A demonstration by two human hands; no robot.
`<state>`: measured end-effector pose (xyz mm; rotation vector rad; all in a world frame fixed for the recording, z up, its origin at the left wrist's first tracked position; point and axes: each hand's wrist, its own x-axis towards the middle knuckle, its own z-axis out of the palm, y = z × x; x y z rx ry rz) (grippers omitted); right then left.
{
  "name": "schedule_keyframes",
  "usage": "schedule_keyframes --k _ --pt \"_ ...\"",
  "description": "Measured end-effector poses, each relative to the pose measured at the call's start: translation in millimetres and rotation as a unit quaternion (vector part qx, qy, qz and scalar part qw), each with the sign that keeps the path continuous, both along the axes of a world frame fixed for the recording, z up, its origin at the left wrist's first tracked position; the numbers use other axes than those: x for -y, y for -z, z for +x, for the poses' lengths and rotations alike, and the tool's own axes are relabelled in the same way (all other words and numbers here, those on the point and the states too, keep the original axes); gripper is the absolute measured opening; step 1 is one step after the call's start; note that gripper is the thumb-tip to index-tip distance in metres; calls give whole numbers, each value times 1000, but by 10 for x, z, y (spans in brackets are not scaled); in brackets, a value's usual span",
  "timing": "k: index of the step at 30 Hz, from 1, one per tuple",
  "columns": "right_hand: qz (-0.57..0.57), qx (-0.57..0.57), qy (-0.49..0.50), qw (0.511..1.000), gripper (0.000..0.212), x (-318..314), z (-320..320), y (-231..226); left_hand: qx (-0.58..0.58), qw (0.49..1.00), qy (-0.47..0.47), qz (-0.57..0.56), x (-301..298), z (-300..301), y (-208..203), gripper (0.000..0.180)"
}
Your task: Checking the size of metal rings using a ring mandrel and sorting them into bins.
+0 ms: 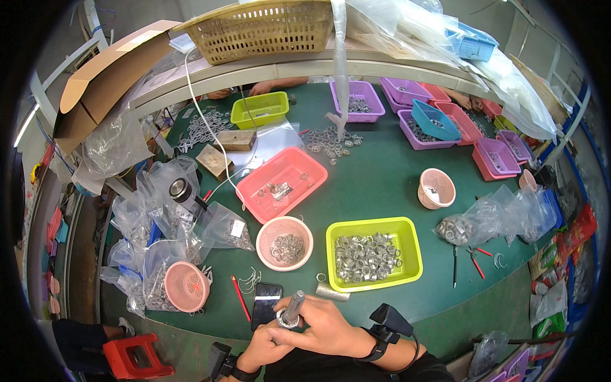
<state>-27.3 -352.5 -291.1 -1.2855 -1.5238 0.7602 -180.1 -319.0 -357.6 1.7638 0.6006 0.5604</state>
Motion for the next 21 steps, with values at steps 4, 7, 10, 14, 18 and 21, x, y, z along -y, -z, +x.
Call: schedule_keyframes --k 4,7,10,14,18,21 --pt "36 11 27 999 24 -58 -60 29 32 999 -13 -14 26 55 -43 23" --pt "63 -25 20 997 21 -92 -99 57 49 999 -17 -16 61 63 -15 23" --pt "67 -98 8 993 20 -86 -133 30 61 998 -20 -18 54 60 -16 23" --pt "37 -112 -6 993 19 -71 -128 15 64 997 -16 -27 43 48 -12 23" --pt "3 -104 -7 995 23 -72 -112 10 75 996 -15 -37 47 27 19 22" --pt "-27 -72 -22 997 23 -100 -72 -23 47 989 0 -141 56 -10 59 22"
